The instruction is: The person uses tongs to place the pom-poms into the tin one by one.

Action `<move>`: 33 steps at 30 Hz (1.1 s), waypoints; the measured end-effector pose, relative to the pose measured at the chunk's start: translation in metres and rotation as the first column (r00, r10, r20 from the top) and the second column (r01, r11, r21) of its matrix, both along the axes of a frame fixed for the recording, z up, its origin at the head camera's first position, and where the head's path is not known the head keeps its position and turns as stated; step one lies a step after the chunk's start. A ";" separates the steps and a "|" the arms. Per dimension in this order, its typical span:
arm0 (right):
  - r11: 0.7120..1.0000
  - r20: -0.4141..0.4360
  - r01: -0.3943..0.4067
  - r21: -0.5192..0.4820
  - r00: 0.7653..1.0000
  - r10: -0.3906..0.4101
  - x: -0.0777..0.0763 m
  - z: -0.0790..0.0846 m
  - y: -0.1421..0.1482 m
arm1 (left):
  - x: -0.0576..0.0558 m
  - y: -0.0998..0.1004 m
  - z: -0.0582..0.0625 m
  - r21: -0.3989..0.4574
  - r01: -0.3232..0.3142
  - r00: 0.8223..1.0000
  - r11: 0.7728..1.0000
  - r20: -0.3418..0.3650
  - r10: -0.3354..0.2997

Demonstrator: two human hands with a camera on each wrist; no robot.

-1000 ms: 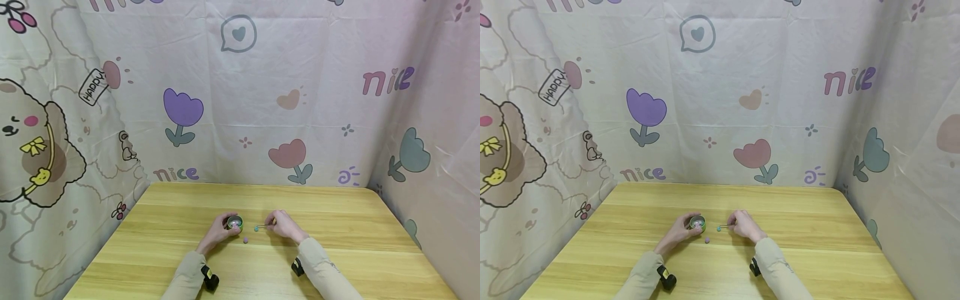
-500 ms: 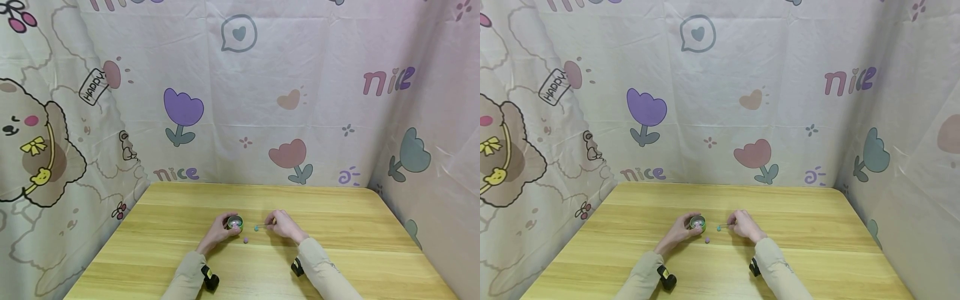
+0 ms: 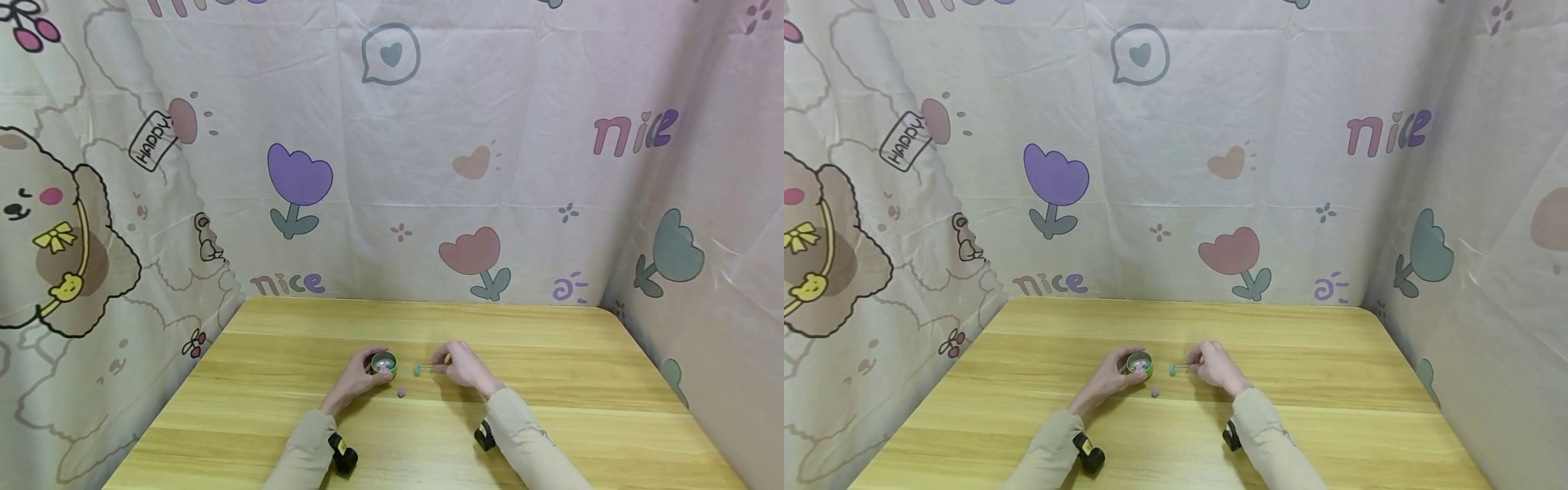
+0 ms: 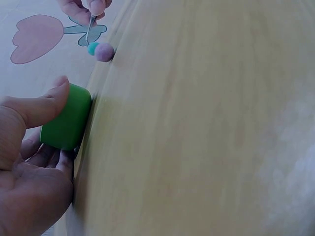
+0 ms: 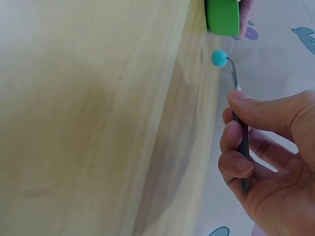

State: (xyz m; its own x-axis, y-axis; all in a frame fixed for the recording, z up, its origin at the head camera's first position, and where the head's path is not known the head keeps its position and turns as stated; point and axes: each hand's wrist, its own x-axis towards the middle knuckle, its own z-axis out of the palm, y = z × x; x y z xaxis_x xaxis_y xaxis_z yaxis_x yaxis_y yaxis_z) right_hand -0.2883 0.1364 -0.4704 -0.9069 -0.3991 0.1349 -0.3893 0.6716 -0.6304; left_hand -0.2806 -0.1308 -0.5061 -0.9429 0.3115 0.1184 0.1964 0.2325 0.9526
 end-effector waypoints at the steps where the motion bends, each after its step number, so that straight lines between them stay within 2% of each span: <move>1: 1.000 -0.001 0.001 -0.002 1.000 -0.001 0.000 0.001 0.000 | 0.000 0.000 0.000 0.001 0.001 1.000 1.000 0.002 -0.001; 12: 0.998 -0.012 0.009 -0.057 1.000 -0.009 0.000 0.008 -0.008 | -0.001 -0.001 -0.001 0.005 -0.001 1.000 1.000 0.000 0.001; 20: 0.998 -0.040 0.032 -0.053 0.999 -0.034 0.000 0.013 -0.019 | -0.002 -0.002 -0.002 0.002 0.001 1.000 1.000 0.002 -0.001; 33: 0.999 -0.067 -0.026 -0.048 0.998 0.022 -0.004 0.021 -0.037 | 0.001 0.000 0.002 -0.005 -0.008 1.000 1.000 0.005 0.008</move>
State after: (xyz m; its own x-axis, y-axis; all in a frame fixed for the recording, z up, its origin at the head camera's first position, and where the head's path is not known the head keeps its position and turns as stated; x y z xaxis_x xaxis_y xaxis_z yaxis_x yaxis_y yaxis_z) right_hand -0.2921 0.0989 -0.4494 -0.8856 -0.4123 0.2138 -0.4468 0.6308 -0.6343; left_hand -0.2792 -0.1307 -0.5041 -0.9460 0.3043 0.1121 0.1896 0.2385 0.9524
